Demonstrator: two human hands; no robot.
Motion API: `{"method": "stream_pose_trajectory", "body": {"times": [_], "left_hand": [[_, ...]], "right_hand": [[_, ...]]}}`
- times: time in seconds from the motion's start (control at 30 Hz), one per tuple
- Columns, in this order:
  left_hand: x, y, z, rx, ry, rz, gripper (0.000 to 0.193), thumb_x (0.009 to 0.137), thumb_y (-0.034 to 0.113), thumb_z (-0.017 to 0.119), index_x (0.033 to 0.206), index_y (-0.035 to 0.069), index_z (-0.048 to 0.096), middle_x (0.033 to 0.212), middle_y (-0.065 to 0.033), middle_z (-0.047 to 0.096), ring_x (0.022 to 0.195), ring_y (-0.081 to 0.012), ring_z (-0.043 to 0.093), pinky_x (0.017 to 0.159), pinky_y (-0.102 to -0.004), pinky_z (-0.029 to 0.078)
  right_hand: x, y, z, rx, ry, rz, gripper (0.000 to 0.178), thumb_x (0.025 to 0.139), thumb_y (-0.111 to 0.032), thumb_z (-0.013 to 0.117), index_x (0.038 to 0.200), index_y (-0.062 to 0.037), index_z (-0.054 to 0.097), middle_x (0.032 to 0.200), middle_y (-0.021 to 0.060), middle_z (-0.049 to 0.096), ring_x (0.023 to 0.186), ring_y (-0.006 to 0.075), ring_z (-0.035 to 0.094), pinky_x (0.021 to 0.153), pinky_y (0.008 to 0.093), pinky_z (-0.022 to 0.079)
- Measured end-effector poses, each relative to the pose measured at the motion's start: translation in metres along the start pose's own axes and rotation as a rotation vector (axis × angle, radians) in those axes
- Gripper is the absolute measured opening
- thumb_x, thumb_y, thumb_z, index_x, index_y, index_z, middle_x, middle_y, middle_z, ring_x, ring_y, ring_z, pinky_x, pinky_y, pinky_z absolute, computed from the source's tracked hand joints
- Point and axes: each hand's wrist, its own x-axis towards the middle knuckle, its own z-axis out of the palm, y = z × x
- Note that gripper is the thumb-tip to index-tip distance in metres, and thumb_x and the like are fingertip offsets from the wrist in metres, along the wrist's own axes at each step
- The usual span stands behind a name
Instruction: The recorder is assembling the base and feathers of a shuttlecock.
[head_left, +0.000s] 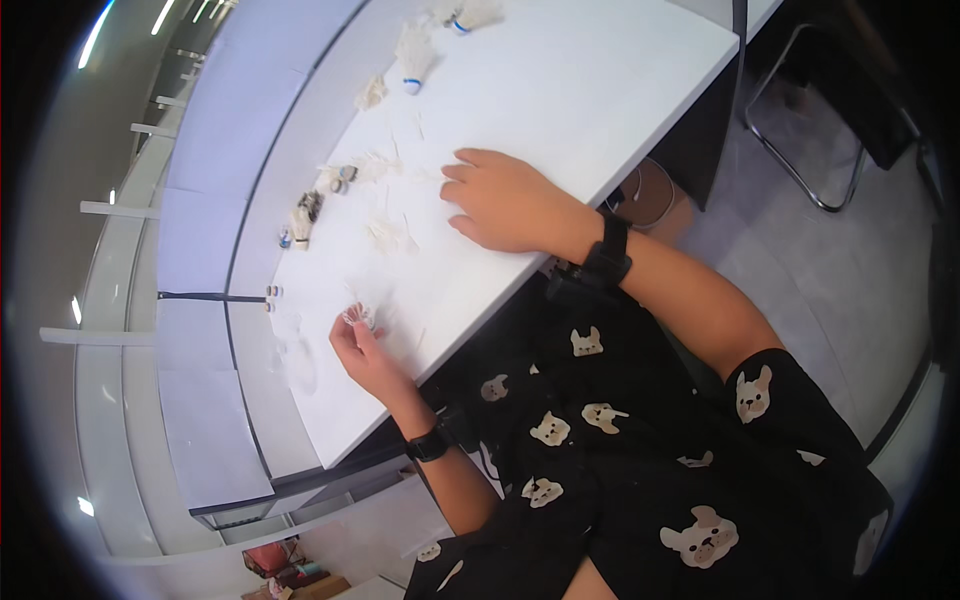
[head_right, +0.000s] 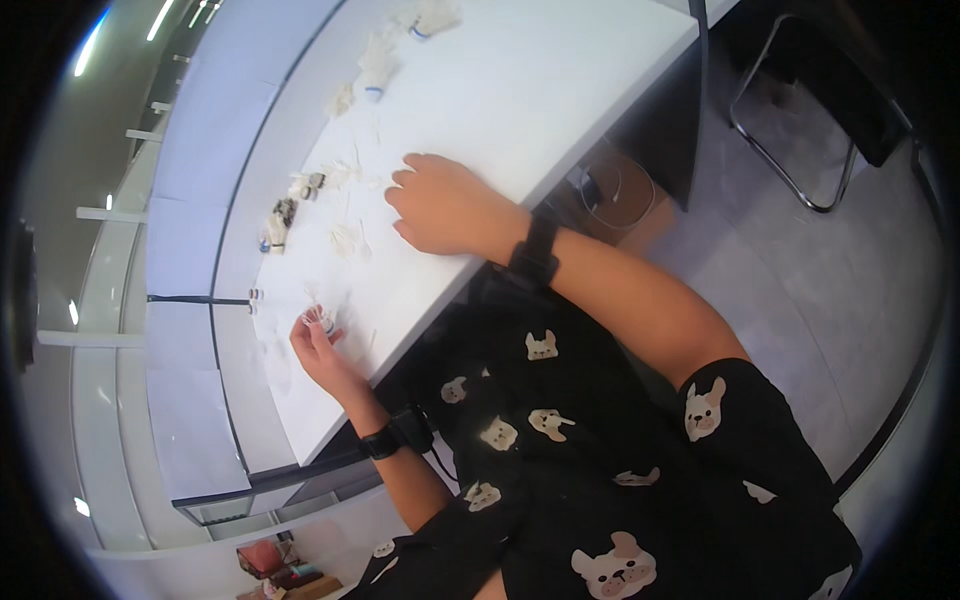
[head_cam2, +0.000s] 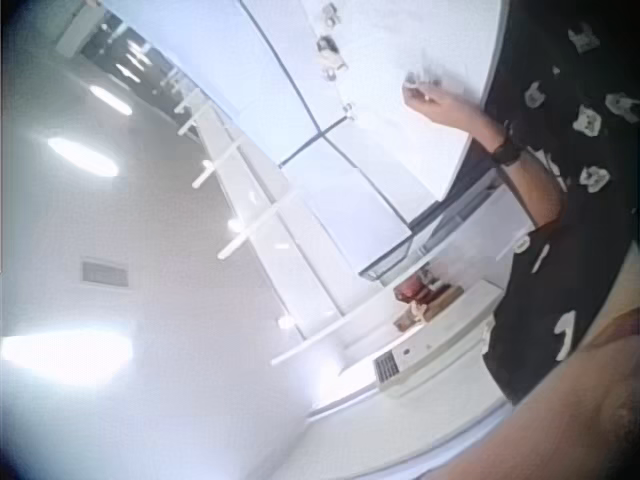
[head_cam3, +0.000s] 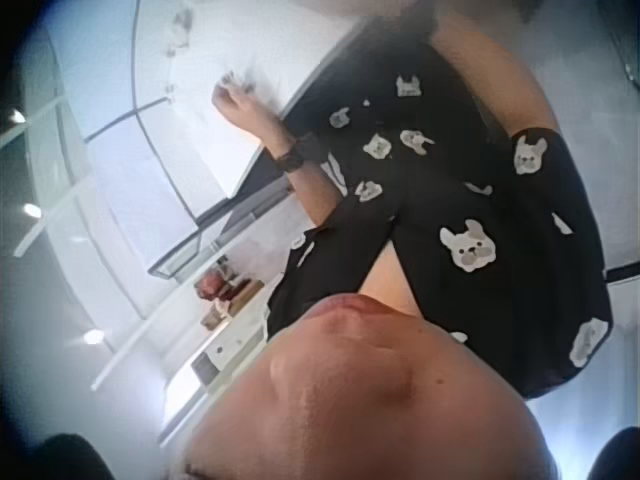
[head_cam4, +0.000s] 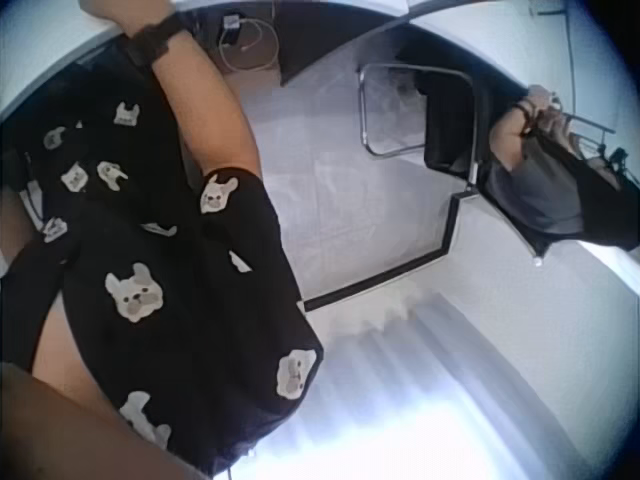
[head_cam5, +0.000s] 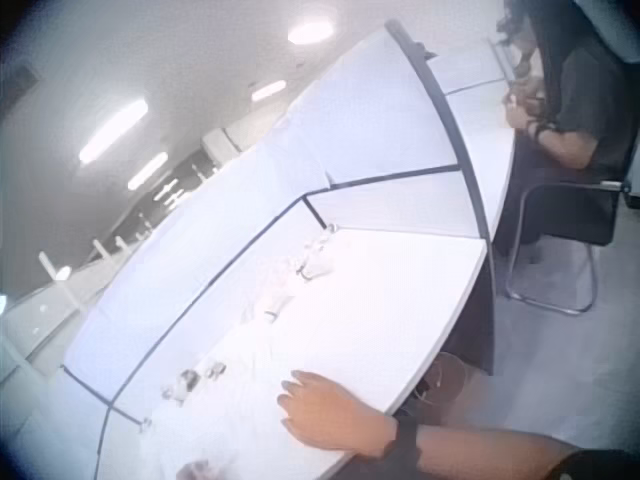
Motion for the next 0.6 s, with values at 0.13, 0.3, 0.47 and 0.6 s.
{"method": "stream_pose_trajectory", "body": {"times": [0.13,0.3,0.47,0.6], "left_hand": [[-0.004,0.006,0.002,0.004,0.025,0.002,0.031,0.101,0.013,0.049,0.125,-0.006,0.053,0.119,-0.0157,0.063,0.1,-0.0195,0.061,0.079,-0.0296,0.051],[-0.005,0.004,0.006,0.006,0.021,-0.012,0.03,0.101,0.014,0.05,0.124,-0.004,0.054,0.115,-0.0146,0.065,0.099,-0.0192,0.062,0.08,-0.0308,0.052],[-0.005,0.007,0.003,-0.033,0.036,-0.019,0.029,0.1,0.015,0.051,0.124,-0.001,0.055,0.116,-0.0134,0.065,0.103,-0.021,0.062,0.084,-0.0329,0.051],[-0.003,0.005,0.006,-0.055,0.087,-0.011,0.029,0.1,0.015,0.052,0.123,-0.001,0.056,0.115,-0.0136,0.066,0.103,-0.0228,0.062,0.085,-0.0344,0.05]], "right_hand": [[-0.003,-0.002,-0.002,-0.015,-0.016,0.01,0.031,0.087,-0.023,0.067,0.111,-0.0035,0.066,0.132,0.0166,0.061,0.13,0.0367,0.05,0.109,0.0426,0.04],[-0.003,0.004,-0.002,-0.027,-0.032,0.012,0.03,0.088,-0.022,0.066,0.112,-0.0043,0.066,0.133,0.0161,0.061,0.131,0.036,0.049,0.11,0.0419,0.04],[0.005,0.002,-0.005,-0.071,-0.042,-0.016,0.031,0.089,-0.023,0.066,0.113,-0.0046,0.066,0.133,0.0156,0.061,0.132,0.0343,0.049,0.11,0.0413,0.04],[0.005,0.002,-0.008,-0.073,-0.049,-0.002,0.031,0.089,-0.022,0.064,0.114,-0.0039,0.066,0.134,0.015,0.06,0.132,0.0339,0.048,0.11,0.0407,0.04]]}}
